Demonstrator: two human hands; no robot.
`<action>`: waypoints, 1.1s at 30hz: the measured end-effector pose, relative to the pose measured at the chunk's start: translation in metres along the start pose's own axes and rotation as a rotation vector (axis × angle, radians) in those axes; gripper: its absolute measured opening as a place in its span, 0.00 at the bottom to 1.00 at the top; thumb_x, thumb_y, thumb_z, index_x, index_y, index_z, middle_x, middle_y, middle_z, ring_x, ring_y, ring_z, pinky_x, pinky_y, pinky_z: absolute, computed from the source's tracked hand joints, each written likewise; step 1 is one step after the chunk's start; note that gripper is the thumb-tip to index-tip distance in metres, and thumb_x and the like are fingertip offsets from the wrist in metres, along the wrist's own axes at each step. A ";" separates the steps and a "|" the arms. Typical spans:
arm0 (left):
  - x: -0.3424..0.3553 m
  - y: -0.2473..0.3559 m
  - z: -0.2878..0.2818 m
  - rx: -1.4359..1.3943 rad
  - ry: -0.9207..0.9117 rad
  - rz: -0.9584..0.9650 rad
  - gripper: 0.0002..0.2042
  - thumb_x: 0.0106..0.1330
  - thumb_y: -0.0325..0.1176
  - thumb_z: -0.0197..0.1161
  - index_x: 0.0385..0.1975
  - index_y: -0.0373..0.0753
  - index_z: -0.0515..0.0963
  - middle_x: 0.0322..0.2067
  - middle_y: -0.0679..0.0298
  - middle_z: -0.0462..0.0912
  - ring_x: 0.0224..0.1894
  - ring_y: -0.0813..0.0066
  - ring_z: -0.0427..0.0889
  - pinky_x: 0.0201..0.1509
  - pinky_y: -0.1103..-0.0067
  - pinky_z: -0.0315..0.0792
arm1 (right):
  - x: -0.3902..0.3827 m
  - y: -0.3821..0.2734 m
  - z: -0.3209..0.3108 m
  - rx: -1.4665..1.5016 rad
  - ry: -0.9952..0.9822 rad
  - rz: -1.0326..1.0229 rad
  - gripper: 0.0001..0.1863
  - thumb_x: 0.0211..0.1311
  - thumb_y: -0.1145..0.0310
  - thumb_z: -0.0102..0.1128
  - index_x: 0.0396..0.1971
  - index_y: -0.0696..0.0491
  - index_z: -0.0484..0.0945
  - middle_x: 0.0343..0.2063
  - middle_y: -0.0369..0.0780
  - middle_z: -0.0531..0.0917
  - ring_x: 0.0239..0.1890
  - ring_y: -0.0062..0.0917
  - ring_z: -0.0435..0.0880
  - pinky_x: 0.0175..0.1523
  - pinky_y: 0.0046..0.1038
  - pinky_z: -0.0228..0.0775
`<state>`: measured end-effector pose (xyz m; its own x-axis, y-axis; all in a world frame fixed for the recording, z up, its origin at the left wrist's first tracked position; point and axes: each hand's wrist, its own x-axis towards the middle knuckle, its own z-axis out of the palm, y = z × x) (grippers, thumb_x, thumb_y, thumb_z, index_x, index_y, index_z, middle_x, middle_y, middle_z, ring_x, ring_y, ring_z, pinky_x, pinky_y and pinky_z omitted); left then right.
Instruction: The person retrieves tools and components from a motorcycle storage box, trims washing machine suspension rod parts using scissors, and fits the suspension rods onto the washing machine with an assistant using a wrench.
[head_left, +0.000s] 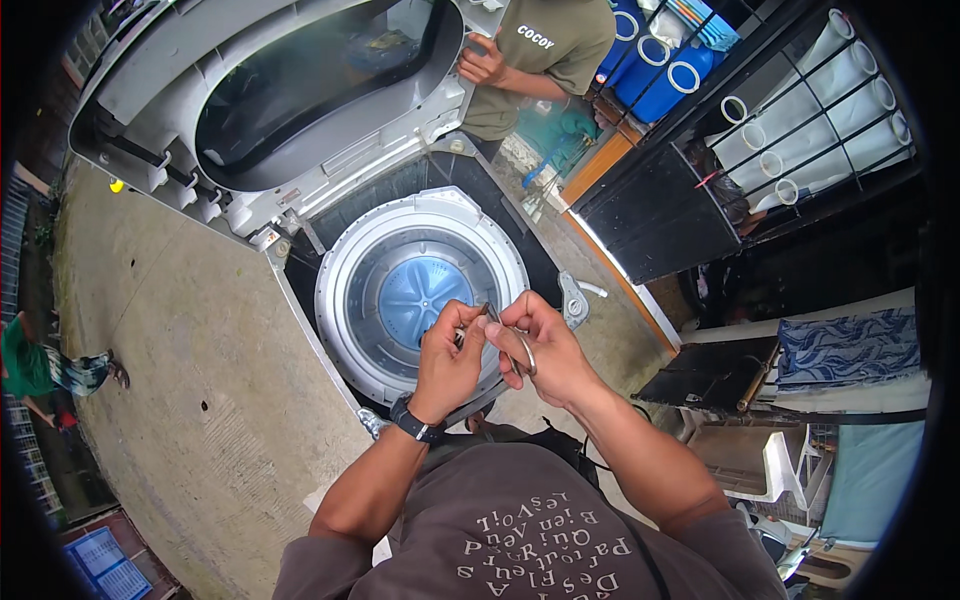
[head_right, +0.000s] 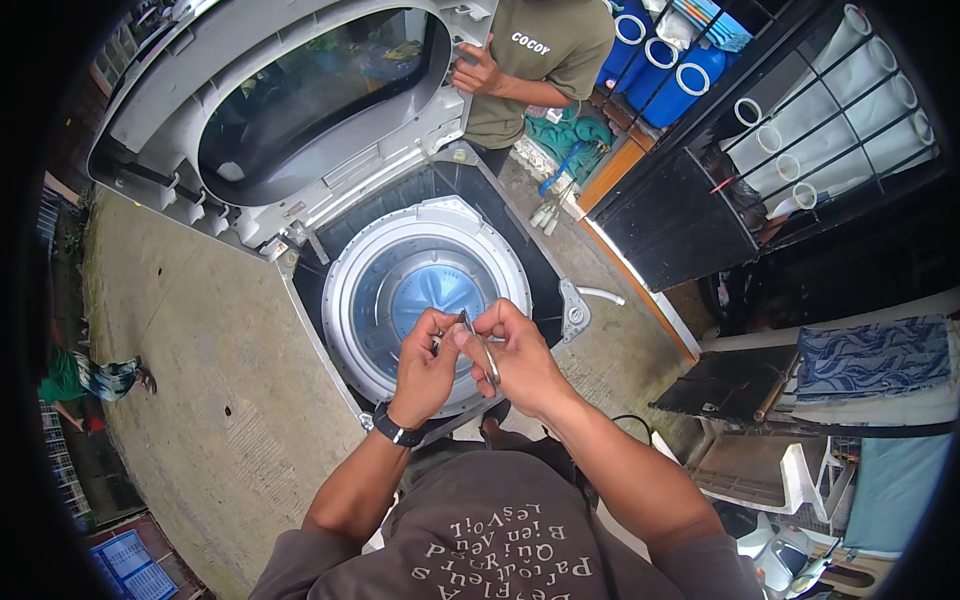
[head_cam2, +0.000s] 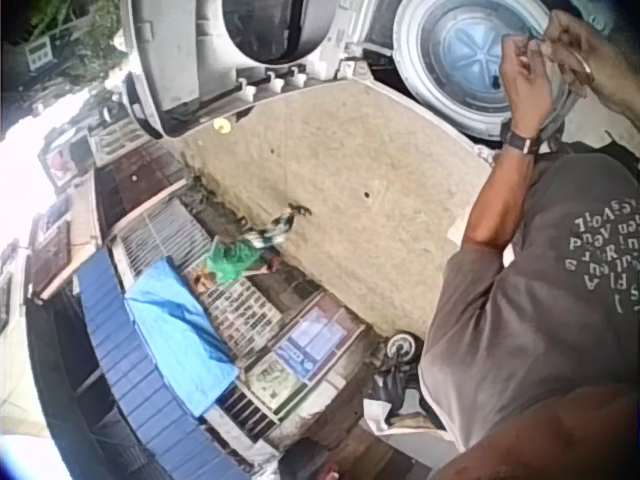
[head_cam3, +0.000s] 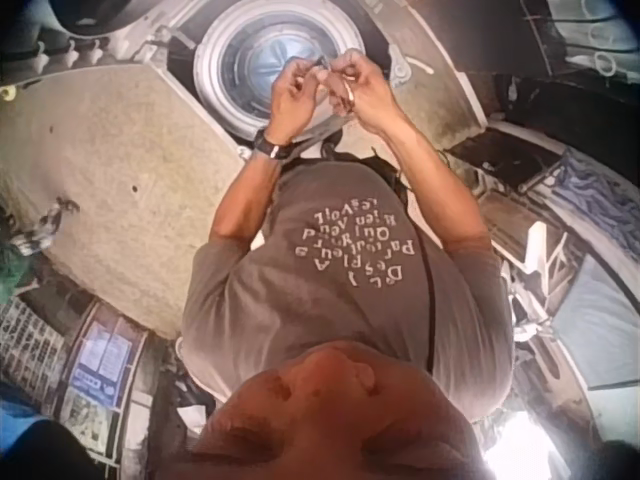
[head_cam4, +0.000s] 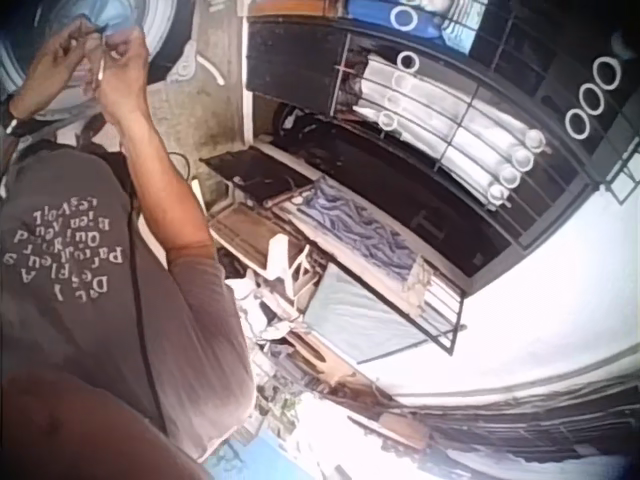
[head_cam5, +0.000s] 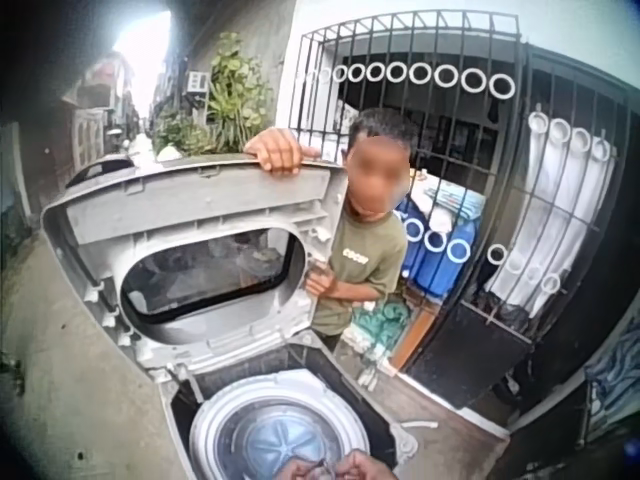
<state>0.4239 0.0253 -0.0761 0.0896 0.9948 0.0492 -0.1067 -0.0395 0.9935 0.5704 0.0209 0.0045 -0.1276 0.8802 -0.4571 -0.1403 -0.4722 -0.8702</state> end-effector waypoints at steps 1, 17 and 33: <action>-0.005 0.000 -0.001 0.000 0.003 -0.010 0.06 0.76 0.29 0.60 0.43 0.34 0.77 0.33 0.63 0.85 0.32 0.82 0.77 0.33 0.79 0.70 | -0.001 -0.004 -0.005 -0.001 -0.051 0.043 0.13 0.73 0.67 0.64 0.39 0.53 0.67 0.29 0.36 0.77 0.22 0.15 0.76 0.19 0.21 0.64; -0.024 0.014 -0.034 0.335 0.018 -0.010 0.05 0.74 0.28 0.59 0.42 0.34 0.77 0.30 0.59 0.84 0.29 0.72 0.82 0.30 0.75 0.70 | 0.014 0.009 0.005 -0.388 -0.257 -0.023 0.14 0.69 0.72 0.66 0.35 0.54 0.66 0.23 0.35 0.75 0.20 0.15 0.76 0.19 0.22 0.66; -0.028 0.025 -0.066 -0.515 -0.153 -0.413 0.12 0.81 0.37 0.55 0.50 0.35 0.79 0.29 0.74 0.74 0.22 0.90 0.61 0.24 0.87 0.56 | -0.005 0.033 0.023 0.091 -0.373 -0.110 0.15 0.71 0.68 0.66 0.42 0.53 0.66 0.37 0.38 0.78 0.28 0.18 0.79 0.26 0.23 0.71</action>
<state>0.3534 0.0023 -0.0593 0.3598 0.8925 -0.2720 -0.4881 0.4286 0.7604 0.5437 0.0003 -0.0176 -0.4525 0.8563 -0.2492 -0.2578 -0.3931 -0.8826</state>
